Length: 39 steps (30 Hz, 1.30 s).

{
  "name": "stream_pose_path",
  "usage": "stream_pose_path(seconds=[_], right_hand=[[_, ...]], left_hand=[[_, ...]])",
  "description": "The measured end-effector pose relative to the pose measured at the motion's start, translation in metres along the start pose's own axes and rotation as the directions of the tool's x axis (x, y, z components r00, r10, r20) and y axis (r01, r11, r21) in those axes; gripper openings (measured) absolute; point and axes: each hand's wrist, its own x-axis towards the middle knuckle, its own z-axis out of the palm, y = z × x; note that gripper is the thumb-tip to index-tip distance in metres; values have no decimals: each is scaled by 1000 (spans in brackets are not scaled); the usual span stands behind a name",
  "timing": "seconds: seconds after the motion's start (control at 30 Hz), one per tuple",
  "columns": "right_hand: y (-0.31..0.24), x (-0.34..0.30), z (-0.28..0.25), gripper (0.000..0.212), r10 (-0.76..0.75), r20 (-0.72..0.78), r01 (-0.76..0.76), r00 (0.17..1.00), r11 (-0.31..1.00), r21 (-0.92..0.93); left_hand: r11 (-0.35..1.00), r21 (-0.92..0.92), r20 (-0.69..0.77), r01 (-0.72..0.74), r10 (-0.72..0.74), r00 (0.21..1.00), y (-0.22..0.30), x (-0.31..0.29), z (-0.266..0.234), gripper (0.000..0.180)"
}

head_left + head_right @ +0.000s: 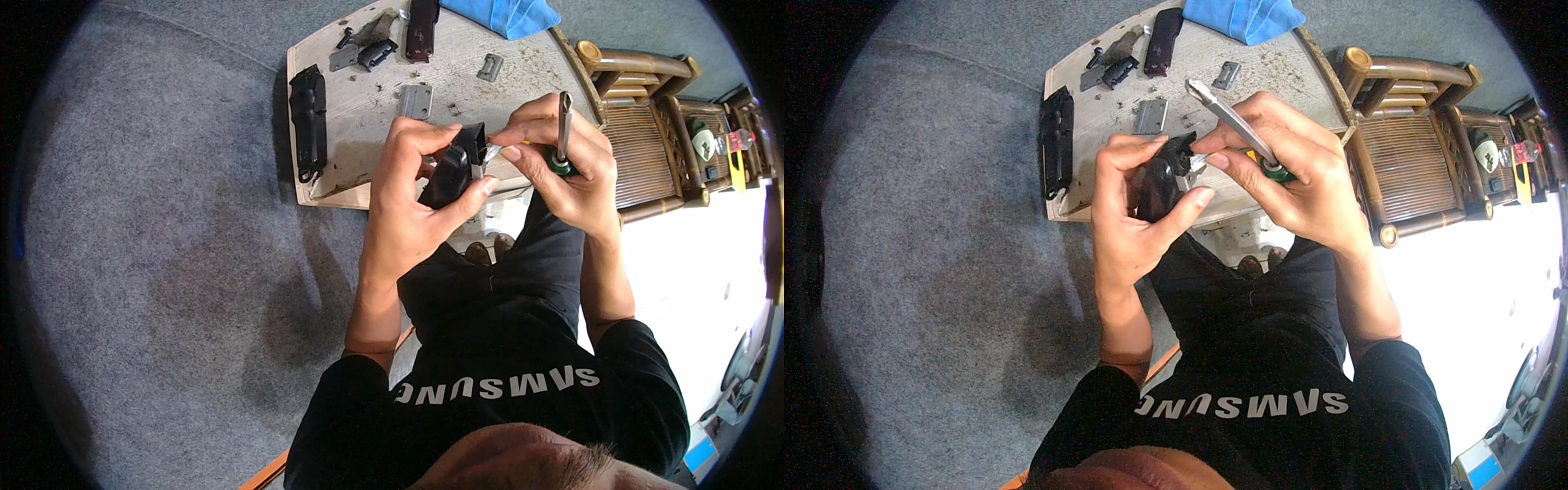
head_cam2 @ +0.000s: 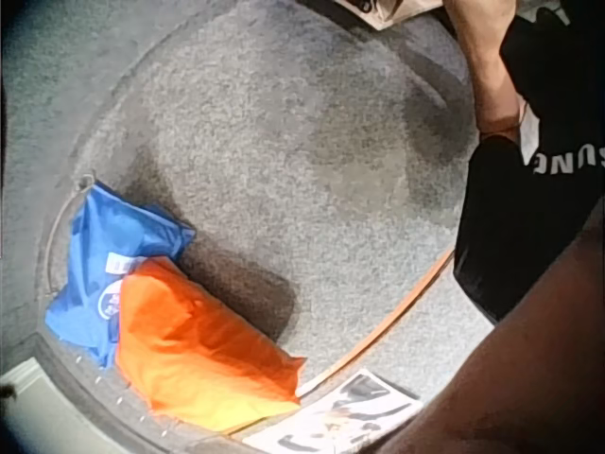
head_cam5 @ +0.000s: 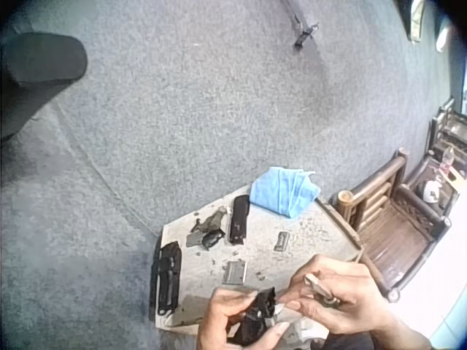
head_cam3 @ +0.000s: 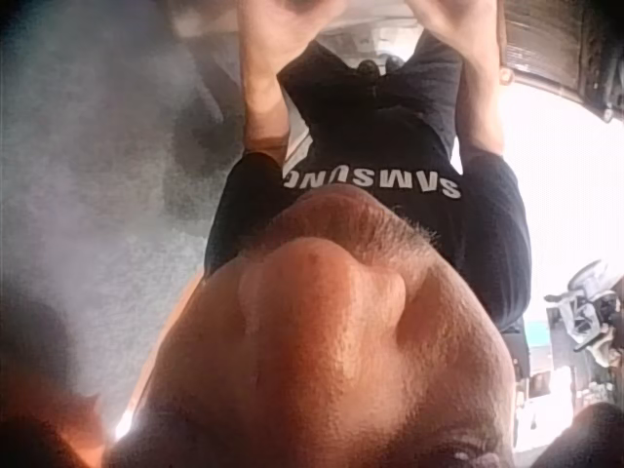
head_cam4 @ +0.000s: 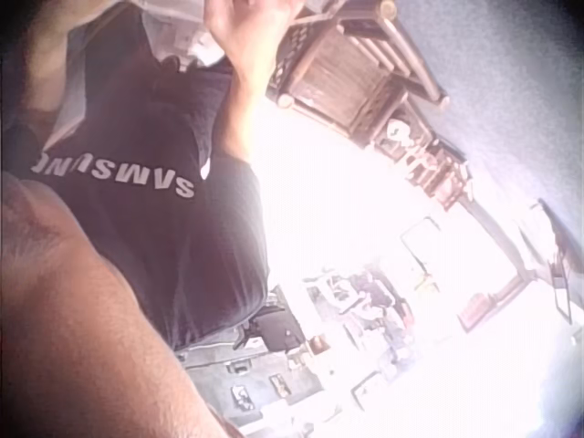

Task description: The person uses a screwdriver to remove screws from a hair clipper, detaches the blade assembly and internal components by hand, and wipes the housing with a cloth.

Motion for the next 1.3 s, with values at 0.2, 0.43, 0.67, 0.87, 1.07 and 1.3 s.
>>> stream_pose_path(seconds=[0.2,0.43,0.67,0.87,1.07,1.3], right_hand=[[4,-2,-1,15,-35,18,35,999,998,-47],[-7,-9,5,15,270,5,-265,963,943,203],[-13,-20,19,20,494,-23,-446,869,803,395],[-20,-24,34,24,564,-62,-438,823,702,562],[-25,-26,41,26,562,-159,-426,812,756,496],[-25,-24,44,28,541,-199,-426,817,800,423]], left_hand=[[994,81,19,-73,72,997,0,0,-1,59],[967,186,-30,-173,182,983,0,2,3,63],[952,228,-61,-207,226,972,-4,-1,8,68],[955,251,-103,-160,191,976,-6,-10,15,69],[944,282,-120,-170,210,970,-6,-8,15,68],[944,281,-174,-171,225,959,-10,-7,18,70]])
